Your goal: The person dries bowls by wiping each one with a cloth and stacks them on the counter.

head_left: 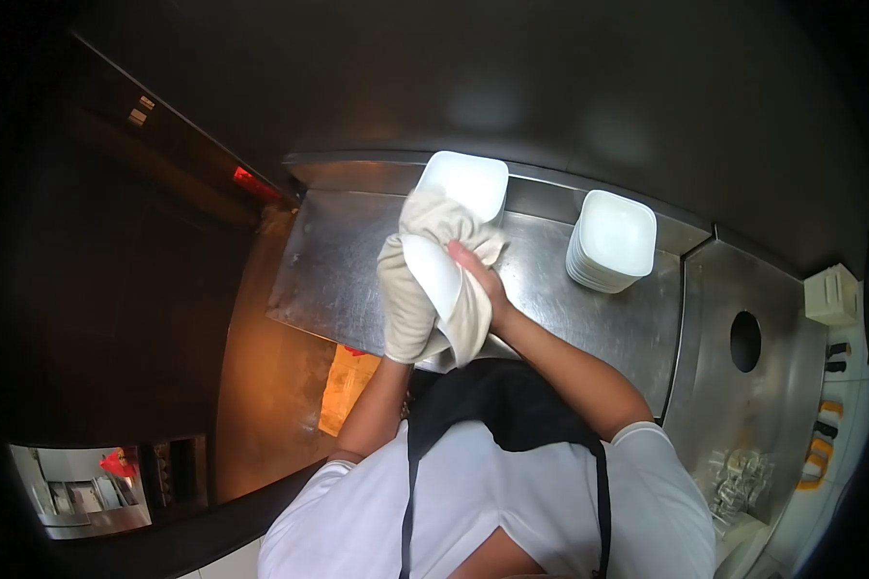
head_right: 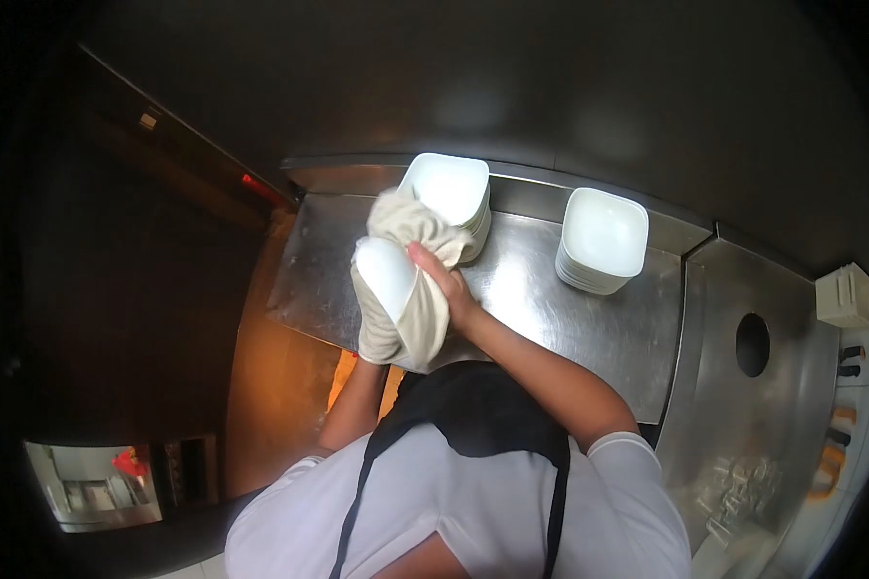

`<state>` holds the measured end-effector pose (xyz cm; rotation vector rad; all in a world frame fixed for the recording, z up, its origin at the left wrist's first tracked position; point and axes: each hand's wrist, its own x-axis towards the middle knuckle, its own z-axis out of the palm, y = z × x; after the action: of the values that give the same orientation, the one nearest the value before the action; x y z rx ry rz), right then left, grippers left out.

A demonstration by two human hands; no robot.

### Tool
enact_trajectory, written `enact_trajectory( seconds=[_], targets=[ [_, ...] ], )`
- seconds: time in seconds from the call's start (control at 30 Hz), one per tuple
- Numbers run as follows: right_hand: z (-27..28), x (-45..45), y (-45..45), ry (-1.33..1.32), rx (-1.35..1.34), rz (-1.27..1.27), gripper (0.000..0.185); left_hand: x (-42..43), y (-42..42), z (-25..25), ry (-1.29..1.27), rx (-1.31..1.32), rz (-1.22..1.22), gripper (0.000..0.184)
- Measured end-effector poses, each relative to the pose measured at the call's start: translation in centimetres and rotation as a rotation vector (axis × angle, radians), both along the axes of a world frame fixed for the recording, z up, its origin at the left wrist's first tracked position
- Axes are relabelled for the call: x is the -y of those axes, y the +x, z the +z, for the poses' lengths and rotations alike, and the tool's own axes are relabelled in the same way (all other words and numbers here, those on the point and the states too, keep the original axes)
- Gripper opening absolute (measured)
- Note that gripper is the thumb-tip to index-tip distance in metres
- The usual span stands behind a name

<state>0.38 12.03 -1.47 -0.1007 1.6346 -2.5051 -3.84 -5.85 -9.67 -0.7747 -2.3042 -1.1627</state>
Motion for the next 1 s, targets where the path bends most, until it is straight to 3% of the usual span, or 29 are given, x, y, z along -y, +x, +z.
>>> enact_trajectory(
  seconds=[0.07, 0.17, 0.2, 0.3, 0.33, 0.4, 0.47, 0.53, 0.57, 0.67, 0.77, 0.83, 0.93, 0.97, 1.0],
  targets=[
    [-8.7, 1.4, 0.9, 0.545, -0.628, -0.217, 0.048, 0.0, -1.0, 1.1, -0.002, -0.029, 0.042, 0.016],
    [-6.6, 0.5, 3.6, 0.373, -0.365, 0.026, 0.037, -1.8, -4.5, 6.8, 0.211, 0.052, 0.164, 0.013],
    [-3.4, -0.1, 4.5, 0.272, -0.23, 0.089, 0.034, -1.6, -5.5, 8.4, 0.145, 0.063, 0.175, 0.017],
    [-3.6, -1.9, 5.5, 0.347, -0.164, 0.203, 0.029, -0.5, -8.3, 10.0, -0.119, 0.083, 0.21, 0.028],
    [-4.0, -2.2, 5.7, 0.33, -0.158, 0.158, 0.029, 0.9, -9.7, 5.0, 0.222, 0.332, 0.049, 0.029],
    [-4.9, -2.7, 6.0, 0.296, -0.148, 0.069, 0.029, 3.6, -12.6, -4.8, 1.184, 0.722, -0.2, 0.034],
    [-4.7, -3.0, 6.2, 0.315, -0.14, -0.008, 0.03, -1.1, -7.9, 4.0, 0.39, 0.429, 0.073, 0.027],
    [-4.7, -3.3, 6.6, 0.336, -0.146, -0.058, 0.031, -2.5, -8.3, 6.9, -0.696, 0.07, 0.256, 0.025],
    [-4.8, -3.4, 6.7, 0.348, -0.146, -0.069, 0.031, -2.8, -7.8, 6.6, -0.428, -0.224, 0.215, 0.02],
    [-5.1, -3.6, 6.9, 0.385, -0.144, -0.085, 0.033, -3.4, -7.8, 7.3, -0.479, -0.207, 0.168, 0.017],
    [-5.0, -3.7, 7.0, 0.471, -0.129, -0.067, 0.035, -3.9, -7.5, 7.4, -0.246, -0.029, 0.101, 0.016],
    [-4.6, -4.1, 6.8, 0.599, -0.109, -0.039, 0.038, -3.8, -7.6, 6.9, -0.159, -0.124, 0.019, 0.015],
    [1.9, -6.8, 6.8, 1.376, 0.024, 0.234, 0.035, -2.2, -7.3, 6.9, -0.111, -0.052, -0.036, 0.015],
    [0.9, -8.3, 7.1, 1.344, -0.123, -0.061, 0.036, -1.7, -6.7, 7.0, -0.107, 0.011, -0.048, 0.016],
    [-0.2, -10.2, 7.8, 1.295, -0.258, -0.36, 0.037, -2.1, -5.4, 8.2, 0.208, 0.28, -0.034, 0.018]
  ],
)
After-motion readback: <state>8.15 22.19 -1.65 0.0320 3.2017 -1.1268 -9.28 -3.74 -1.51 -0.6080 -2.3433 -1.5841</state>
